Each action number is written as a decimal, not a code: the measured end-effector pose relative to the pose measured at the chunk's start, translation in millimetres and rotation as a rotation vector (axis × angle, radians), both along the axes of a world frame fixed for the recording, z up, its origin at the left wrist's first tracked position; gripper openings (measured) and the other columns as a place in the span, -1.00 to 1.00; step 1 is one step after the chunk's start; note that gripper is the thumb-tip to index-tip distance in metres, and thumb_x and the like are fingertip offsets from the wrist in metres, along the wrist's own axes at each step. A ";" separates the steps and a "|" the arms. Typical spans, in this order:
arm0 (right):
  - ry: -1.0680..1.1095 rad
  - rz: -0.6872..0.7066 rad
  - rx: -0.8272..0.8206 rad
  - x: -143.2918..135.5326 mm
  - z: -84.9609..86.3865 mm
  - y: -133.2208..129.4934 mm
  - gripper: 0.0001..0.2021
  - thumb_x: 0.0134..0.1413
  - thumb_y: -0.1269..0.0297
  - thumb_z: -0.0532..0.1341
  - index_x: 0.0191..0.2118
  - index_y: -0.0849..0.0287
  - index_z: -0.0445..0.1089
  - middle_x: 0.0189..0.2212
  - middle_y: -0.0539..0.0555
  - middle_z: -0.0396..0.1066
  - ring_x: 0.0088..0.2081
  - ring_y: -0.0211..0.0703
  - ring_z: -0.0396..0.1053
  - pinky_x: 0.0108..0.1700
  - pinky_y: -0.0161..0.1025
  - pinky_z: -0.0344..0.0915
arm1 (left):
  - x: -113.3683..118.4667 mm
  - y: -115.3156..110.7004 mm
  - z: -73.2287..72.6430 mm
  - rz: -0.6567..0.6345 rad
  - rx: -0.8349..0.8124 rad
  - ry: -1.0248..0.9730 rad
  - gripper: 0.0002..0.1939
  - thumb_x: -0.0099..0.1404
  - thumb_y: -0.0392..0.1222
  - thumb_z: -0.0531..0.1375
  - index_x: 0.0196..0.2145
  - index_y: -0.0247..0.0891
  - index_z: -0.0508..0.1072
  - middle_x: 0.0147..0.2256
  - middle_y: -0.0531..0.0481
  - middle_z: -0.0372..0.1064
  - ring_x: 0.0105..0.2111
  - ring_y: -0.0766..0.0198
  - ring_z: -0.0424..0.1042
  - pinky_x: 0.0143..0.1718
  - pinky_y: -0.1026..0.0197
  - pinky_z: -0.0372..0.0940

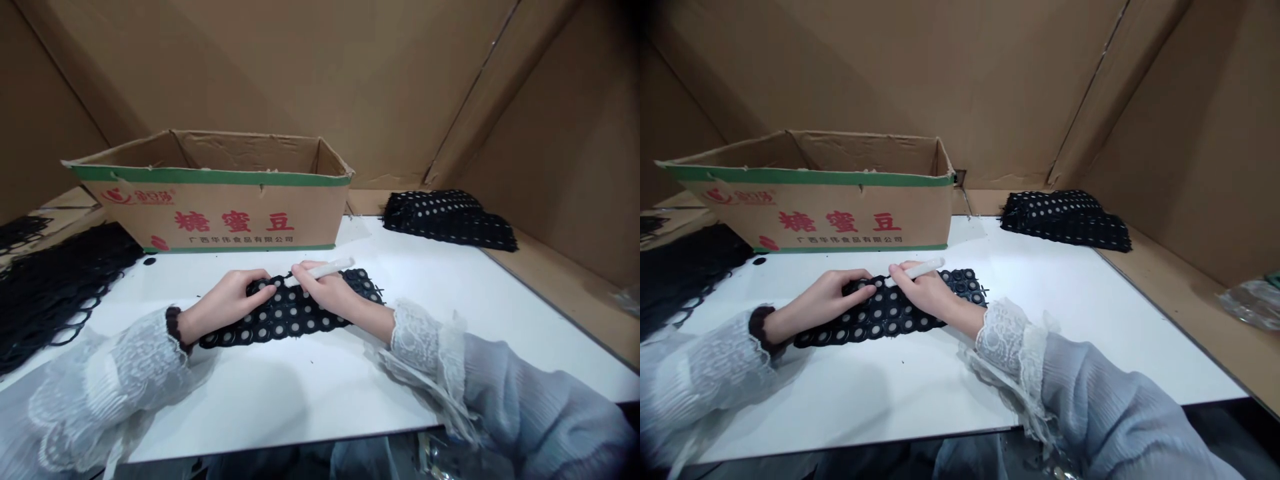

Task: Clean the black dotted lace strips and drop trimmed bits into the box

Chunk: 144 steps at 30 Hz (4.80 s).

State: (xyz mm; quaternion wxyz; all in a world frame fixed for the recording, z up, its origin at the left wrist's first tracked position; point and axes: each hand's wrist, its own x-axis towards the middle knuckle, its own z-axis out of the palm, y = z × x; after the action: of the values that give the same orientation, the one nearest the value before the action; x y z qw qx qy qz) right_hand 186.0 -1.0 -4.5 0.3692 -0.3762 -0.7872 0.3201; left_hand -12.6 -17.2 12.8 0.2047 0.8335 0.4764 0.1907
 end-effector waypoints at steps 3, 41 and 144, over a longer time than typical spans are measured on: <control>-0.148 0.057 0.187 -2.4 -2.1 0.1 -0.65 0.21 0.18 -0.09 -0.58 0.15 0.03 -0.58 -0.03 0.13 -0.45 -0.27 0.15 -0.31 -0.28 0.11 | 1.7 -3.6 -1.1 -0.008 -0.006 0.021 -0.69 0.29 -0.04 -0.06 -0.45 -0.26 0.32 -0.49 0.08 0.33 -0.47 0.31 0.30 -0.42 0.29 0.14; -0.121 0.141 0.046 0.7 -0.9 6.4 -0.57 0.20 0.21 -0.06 -0.69 0.15 0.13 -0.56 0.01 0.27 -0.27 -0.21 0.25 -0.10 -0.22 0.12 | -7.1 6.9 -1.7 -0.059 -0.138 -0.054 -0.68 0.21 0.07 0.05 -0.37 -0.25 0.38 -0.34 0.03 0.37 -0.31 0.21 0.32 -0.26 0.21 0.16; -0.431 -0.125 0.351 -5.7 -6.7 0.8 -0.65 0.12 0.24 0.05 -0.65 0.19 0.29 -0.44 0.07 0.19 -0.20 -0.08 0.05 -0.17 -0.14 0.00 | 4.2 -5.8 4.3 0.154 -0.307 -0.244 -0.70 0.14 -0.07 0.12 -0.21 -0.26 0.21 -0.29 0.01 0.32 -0.28 0.20 0.34 -0.27 0.20 0.24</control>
State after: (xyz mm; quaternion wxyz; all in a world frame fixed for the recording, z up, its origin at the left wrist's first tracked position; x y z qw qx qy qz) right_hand 180.3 -0.2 -11.3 0.2720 -0.4136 -0.8662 0.0682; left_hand -8.4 -22.9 17.1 0.3705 0.7243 0.5339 0.2305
